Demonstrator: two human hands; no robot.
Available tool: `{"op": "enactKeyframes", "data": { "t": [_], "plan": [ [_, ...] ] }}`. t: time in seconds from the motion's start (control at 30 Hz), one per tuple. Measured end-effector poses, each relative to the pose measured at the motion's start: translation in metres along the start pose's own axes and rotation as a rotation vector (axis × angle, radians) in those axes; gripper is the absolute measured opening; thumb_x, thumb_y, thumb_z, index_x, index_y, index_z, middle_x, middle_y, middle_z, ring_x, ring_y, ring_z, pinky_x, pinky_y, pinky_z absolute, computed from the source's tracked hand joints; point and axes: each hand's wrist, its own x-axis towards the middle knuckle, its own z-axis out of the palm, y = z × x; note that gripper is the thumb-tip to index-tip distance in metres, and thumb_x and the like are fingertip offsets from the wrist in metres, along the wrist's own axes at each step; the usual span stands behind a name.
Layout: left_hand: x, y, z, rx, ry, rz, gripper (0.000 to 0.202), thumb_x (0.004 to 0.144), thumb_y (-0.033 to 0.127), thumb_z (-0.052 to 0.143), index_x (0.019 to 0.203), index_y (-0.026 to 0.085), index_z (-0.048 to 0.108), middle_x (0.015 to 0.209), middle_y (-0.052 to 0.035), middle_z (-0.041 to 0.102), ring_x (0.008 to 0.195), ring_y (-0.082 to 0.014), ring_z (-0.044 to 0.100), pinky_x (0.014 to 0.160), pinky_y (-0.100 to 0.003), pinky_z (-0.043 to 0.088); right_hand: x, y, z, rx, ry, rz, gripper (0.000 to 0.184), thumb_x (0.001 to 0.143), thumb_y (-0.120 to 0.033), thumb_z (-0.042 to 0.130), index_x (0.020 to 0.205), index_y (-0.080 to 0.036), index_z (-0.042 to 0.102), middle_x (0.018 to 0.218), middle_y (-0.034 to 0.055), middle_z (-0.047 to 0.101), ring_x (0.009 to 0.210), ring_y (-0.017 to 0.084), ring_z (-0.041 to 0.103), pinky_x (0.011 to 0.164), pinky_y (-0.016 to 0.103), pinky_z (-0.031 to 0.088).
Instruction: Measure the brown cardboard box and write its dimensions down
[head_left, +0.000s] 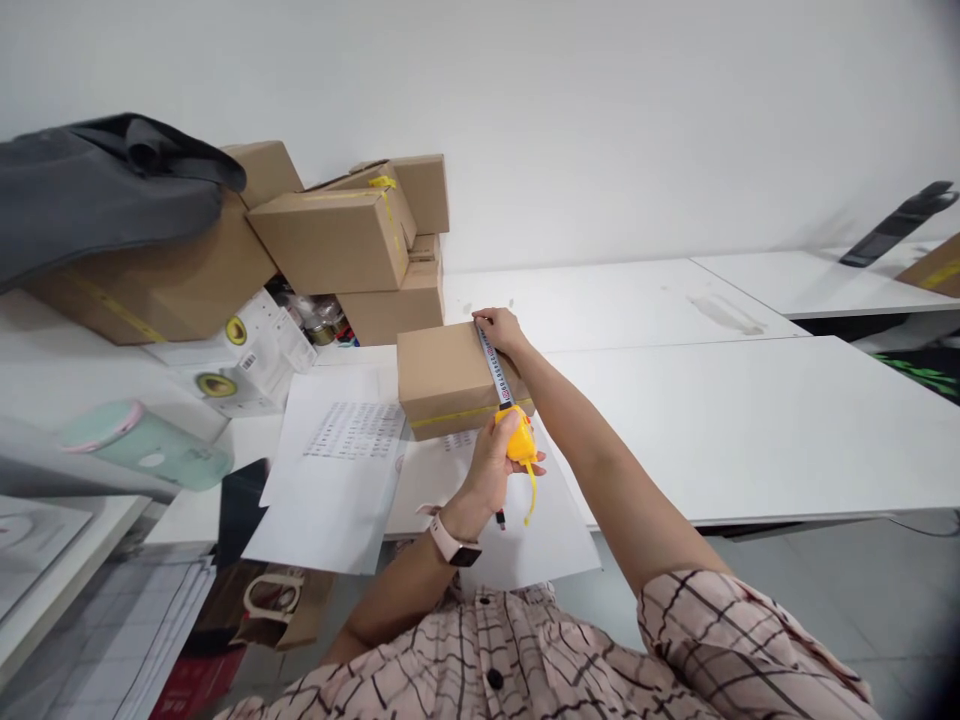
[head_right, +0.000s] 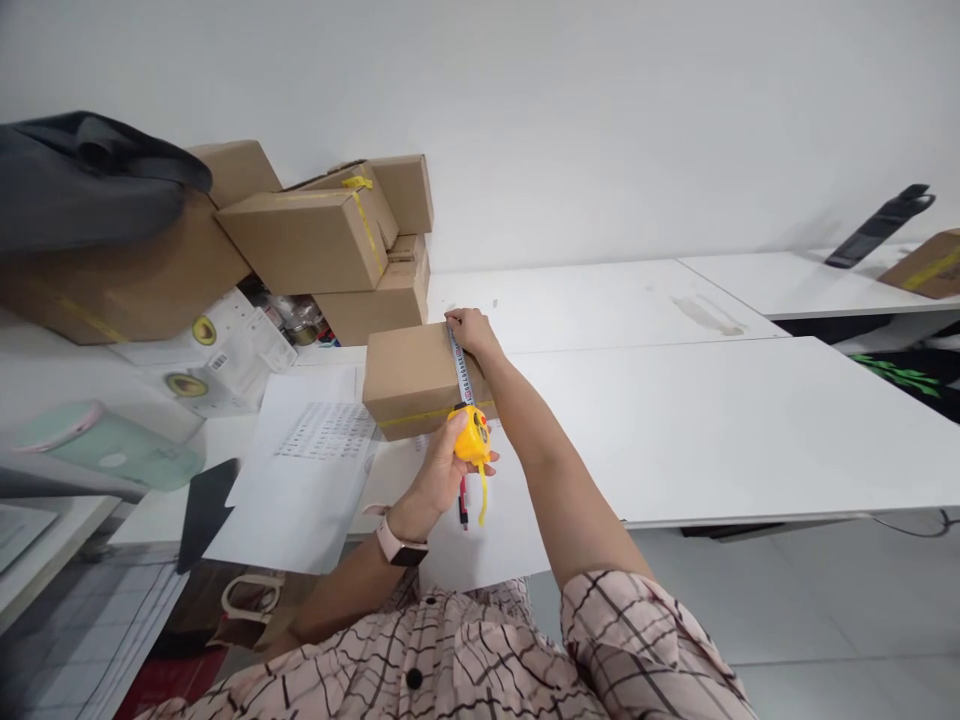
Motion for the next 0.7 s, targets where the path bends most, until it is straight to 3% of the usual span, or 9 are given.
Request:
{"op": "enactKeyframes", "data": {
  "t": [0.13, 0.4, 0.7],
  "plan": [
    [0.0002, 0.0042, 0.0009, 0.015, 0.006, 0.0, 0.065, 0.063, 0.07, 0.077, 0.099, 0.02, 0.059, 0.097, -0.0056, 0.062, 0.064, -0.0173, 0.068, 0.053, -0.031, 0.058, 0.0019, -0.0002, 0.0008, 0.01, 0.055, -0.031, 0.039, 0.098, -0.032, 0.046, 0.126, -0.024, 0.073, 0.131, 0.0049, 0.071, 0.124, 0.024, 0.061, 0.109, 0.035, 0.041],
    [0.0054, 0.0062, -0.0016, -0.008, -0.002, 0.008, 0.062, 0.066, 0.069, 0.076, 0.1, 0.021, 0.059, 0.093, -0.0048, 0.062, 0.065, -0.0184, 0.069, 0.055, -0.032, 0.059, 0.0077, 0.0003, 0.0019, -0.151, -0.058, -0.05, 0.043, 0.102, -0.035, 0.038, 0.126, -0.025, 0.073, 0.132, 0.0089, 0.07, 0.128, 0.03, 0.055, 0.113, 0.049, 0.031],
    [-0.0007, 0.002, -0.0024, 0.022, 0.011, 0.017, 0.059, 0.067, 0.067, 0.078, 0.098, 0.02, 0.061, 0.1, -0.007, 0.064, 0.063, -0.0151, 0.067, 0.05, -0.027, 0.056, -0.0007, -0.0083, 0.0026, -0.215, -0.009, -0.022, 0.046, 0.101, -0.029, 0.036, 0.131, -0.022, 0.07, 0.139, 0.0115, 0.065, 0.129, 0.035, 0.049, 0.112, 0.052, 0.028]
  ]
}}
